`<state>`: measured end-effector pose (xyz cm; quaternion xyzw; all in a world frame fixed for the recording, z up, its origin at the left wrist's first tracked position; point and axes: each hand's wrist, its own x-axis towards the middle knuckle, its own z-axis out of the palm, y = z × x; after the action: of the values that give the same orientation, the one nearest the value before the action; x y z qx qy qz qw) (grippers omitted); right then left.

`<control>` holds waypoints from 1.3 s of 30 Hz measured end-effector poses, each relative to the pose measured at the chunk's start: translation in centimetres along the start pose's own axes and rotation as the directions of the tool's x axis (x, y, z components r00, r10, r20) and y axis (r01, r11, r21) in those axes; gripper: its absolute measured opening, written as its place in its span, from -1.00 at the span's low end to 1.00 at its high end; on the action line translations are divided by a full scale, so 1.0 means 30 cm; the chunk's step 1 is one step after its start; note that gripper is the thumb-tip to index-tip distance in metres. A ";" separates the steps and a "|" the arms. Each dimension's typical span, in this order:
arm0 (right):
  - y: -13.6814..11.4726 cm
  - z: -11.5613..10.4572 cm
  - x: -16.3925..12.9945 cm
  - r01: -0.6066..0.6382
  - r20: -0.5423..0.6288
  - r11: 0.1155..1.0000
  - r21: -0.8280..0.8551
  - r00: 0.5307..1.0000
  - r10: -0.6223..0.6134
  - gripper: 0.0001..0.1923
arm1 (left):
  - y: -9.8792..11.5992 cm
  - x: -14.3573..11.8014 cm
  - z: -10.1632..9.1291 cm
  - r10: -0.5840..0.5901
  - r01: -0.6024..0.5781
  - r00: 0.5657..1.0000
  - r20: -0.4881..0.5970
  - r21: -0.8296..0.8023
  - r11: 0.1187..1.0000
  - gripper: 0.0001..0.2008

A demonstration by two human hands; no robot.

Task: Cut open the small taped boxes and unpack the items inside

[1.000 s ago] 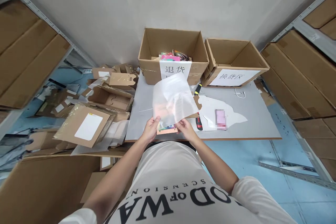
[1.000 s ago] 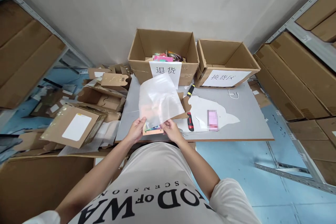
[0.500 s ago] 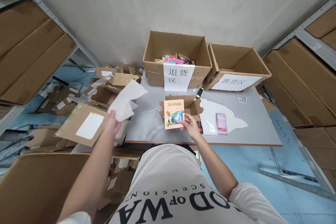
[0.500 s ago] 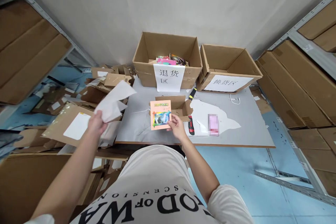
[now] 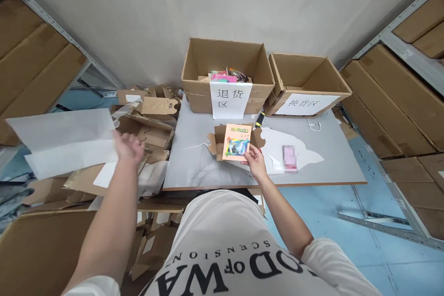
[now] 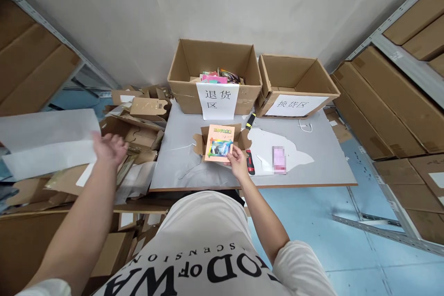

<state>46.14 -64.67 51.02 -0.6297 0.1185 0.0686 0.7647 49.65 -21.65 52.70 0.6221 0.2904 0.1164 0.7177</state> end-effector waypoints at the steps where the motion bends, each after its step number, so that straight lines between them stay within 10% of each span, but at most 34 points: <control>1: -0.002 0.000 -0.002 -0.001 -0.003 1.000 0.005 1.000 0.001 -0.34 | -0.011 -0.039 0.072 -0.023 0.023 1.000 0.018 -0.019 1.000 -0.40; 6: -0.011 0.003 -0.012 0.009 0.014 1.000 0.022 1.000 -0.010 -0.32 | -0.082 -0.274 0.368 -0.178 0.149 0.891 0.418 0.103 0.984 -0.44; 12: -0.014 0.016 -0.034 0.015 0.024 1.000 0.021 1.000 -0.016 -0.31 | -0.120 -0.476 0.548 -0.181 0.202 0.759 0.625 0.038 0.979 -0.37; 22: -0.032 -0.008 -0.059 0.024 0.054 1.000 0.004 0.998 -0.025 -0.33 | -0.195 -0.532 0.617 -0.044 0.099 0.836 0.547 -0.072 0.992 -0.28; 34: -0.096 -0.096 -0.035 0.023 0.063 1.000 0.013 0.998 -0.024 -0.51 | -0.220 -0.585 0.674 -0.159 0.347 0.767 0.621 -0.194 0.918 -0.38; 39: -0.113 -0.064 -0.037 0.074 0.258 0.997 -0.031 0.964 -0.064 -0.49 | -0.209 -0.612 0.681 -0.162 0.444 0.673 0.721 -0.220 0.868 -0.31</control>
<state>45.77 -67.16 54.18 -0.6347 -0.0048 0.1251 0.7625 45.14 -49.47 52.84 0.4115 0.0793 -0.1898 0.8879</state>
